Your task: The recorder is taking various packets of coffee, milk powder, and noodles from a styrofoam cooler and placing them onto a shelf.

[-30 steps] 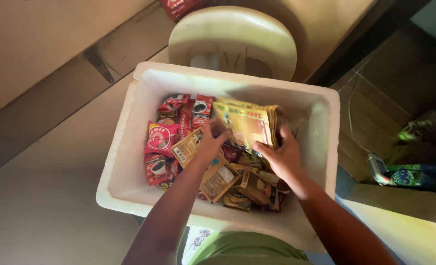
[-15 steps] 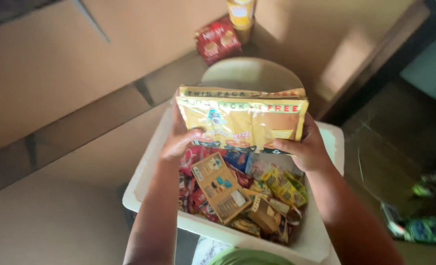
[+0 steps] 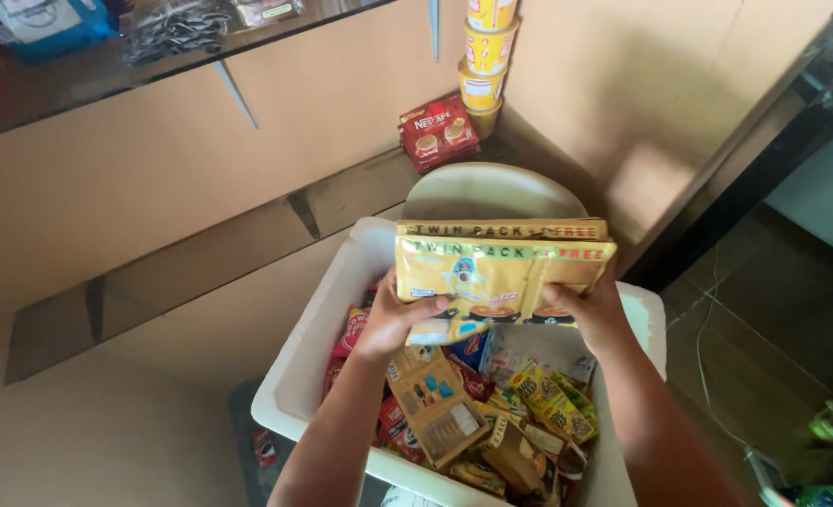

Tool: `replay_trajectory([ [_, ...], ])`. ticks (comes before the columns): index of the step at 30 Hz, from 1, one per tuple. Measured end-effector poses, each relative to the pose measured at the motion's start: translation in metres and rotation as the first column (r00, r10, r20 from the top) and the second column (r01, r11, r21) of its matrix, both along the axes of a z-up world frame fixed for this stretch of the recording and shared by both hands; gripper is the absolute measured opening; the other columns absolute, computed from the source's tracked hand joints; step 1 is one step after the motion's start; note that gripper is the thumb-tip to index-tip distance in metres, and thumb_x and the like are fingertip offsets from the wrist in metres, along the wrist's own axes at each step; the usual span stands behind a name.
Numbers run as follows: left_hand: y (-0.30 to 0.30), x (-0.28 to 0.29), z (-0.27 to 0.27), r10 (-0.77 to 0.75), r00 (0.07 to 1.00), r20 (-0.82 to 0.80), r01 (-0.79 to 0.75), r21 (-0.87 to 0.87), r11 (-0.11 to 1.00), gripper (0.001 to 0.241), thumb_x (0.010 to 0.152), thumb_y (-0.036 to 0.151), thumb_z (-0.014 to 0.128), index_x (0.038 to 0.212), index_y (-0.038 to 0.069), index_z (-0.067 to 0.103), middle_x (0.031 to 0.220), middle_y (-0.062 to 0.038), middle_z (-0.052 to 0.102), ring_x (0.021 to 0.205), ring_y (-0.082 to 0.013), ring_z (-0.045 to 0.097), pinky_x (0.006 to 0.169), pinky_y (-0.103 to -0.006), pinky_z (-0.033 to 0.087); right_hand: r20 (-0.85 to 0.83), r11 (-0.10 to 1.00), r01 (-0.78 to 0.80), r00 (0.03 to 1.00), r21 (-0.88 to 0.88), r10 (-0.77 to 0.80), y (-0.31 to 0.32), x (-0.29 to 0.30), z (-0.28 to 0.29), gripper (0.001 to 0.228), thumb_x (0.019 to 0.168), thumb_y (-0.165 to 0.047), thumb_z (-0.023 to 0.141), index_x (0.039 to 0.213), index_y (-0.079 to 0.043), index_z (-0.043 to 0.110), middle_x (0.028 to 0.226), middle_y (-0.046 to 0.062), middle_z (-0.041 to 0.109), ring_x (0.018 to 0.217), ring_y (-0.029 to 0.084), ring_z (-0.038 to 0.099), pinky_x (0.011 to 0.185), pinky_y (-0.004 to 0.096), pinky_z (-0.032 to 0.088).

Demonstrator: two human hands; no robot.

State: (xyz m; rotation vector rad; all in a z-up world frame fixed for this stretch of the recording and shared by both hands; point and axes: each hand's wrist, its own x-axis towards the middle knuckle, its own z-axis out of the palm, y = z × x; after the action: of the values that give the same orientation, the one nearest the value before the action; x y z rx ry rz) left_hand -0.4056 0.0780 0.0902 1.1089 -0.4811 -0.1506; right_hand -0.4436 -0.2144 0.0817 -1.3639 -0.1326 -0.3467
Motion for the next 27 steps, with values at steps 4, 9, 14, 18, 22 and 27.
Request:
replay_trajectory([
  [4,-0.005,0.004,0.001,-0.039,0.998,0.049,0.040,-0.013,0.999,0.057,0.082,0.005,0.087,0.132,-0.002,0.060,0.121,-0.008,0.072,0.110,-0.0157,0.067,0.100,-0.0341,0.054,0.089,0.999,-0.039,0.995,-0.002,0.039,-0.016,0.010,-0.007,0.070,0.076,-0.023,0.088,0.136,-0.007,0.053,0.121,0.004,0.069,0.112,0.016,0.066,0.095,0.035,0.056],
  [9,0.000,0.007,-0.020,0.020,0.998,-0.054,-0.020,0.011,1.000,0.047,0.088,0.018,0.077,0.130,0.002,0.061,0.113,-0.008,0.074,0.099,-0.0177,0.071,0.090,-0.0327,0.058,0.027,0.999,0.044,0.999,0.021,-0.045,-0.018,0.009,-0.008,0.058,0.081,-0.024,0.085,0.128,0.000,0.061,0.116,0.007,0.073,0.102,0.016,0.070,0.089,0.035,0.058],
  [14,0.021,0.029,-0.129,0.471,0.850,-0.235,-0.448,0.149,0.882,0.059,0.104,0.051,0.055,0.129,-0.003,0.064,0.107,-0.014,0.066,0.090,-0.0201,0.062,0.078,-0.0328,0.051,0.071,0.996,0.073,0.994,0.051,-0.077,-0.022,0.010,-0.010,0.056,0.085,-0.023,0.084,0.131,0.000,0.061,0.117,0.006,0.071,0.103,0.015,0.068,0.091,0.033,0.056],
  [18,0.014,-0.003,-0.109,0.289,0.586,-0.757,-0.105,0.283,0.953,0.090,0.098,0.079,0.029,0.135,0.003,0.059,0.105,-0.022,0.060,0.077,-0.0283,0.058,0.055,-0.0374,0.042,0.005,0.978,0.054,0.998,0.201,-0.056,-0.034,0.018,-0.029,0.049,0.088,-0.021,0.082,0.127,0.003,0.063,0.114,0.007,0.072,0.098,0.016,0.069,0.087,0.033,0.056],
  [22,0.001,-0.006,-0.073,-0.235,0.495,-0.836,0.128,-0.197,0.972,0.102,0.083,0.090,0.022,0.142,0.012,0.048,0.122,-0.022,0.068,0.091,-0.0330,0.071,0.067,-0.0423,0.053,-0.084,0.947,-0.036,0.994,0.319,0.066,-0.032,0.018,-0.036,0.043,0.092,-0.019,0.083,0.122,0.002,0.060,0.109,0.008,0.070,0.094,0.019,0.068,0.083,0.037,0.056],
  [27,0.009,0.018,-0.029,-0.351,0.781,-0.516,0.027,-0.535,0.845,0.104,0.091,0.081,0.036,0.163,0.006,0.027,0.157,-0.020,0.047,0.141,-0.0382,0.050,0.116,-0.0542,0.041,-0.206,0.938,-0.034,0.972,0.344,0.111,-0.007,0.006,-0.015,0.054,0.081,-0.024,0.080,0.127,-0.002,0.063,0.116,0.007,0.073,0.100,0.018,0.072,0.087,0.035,0.058],
])
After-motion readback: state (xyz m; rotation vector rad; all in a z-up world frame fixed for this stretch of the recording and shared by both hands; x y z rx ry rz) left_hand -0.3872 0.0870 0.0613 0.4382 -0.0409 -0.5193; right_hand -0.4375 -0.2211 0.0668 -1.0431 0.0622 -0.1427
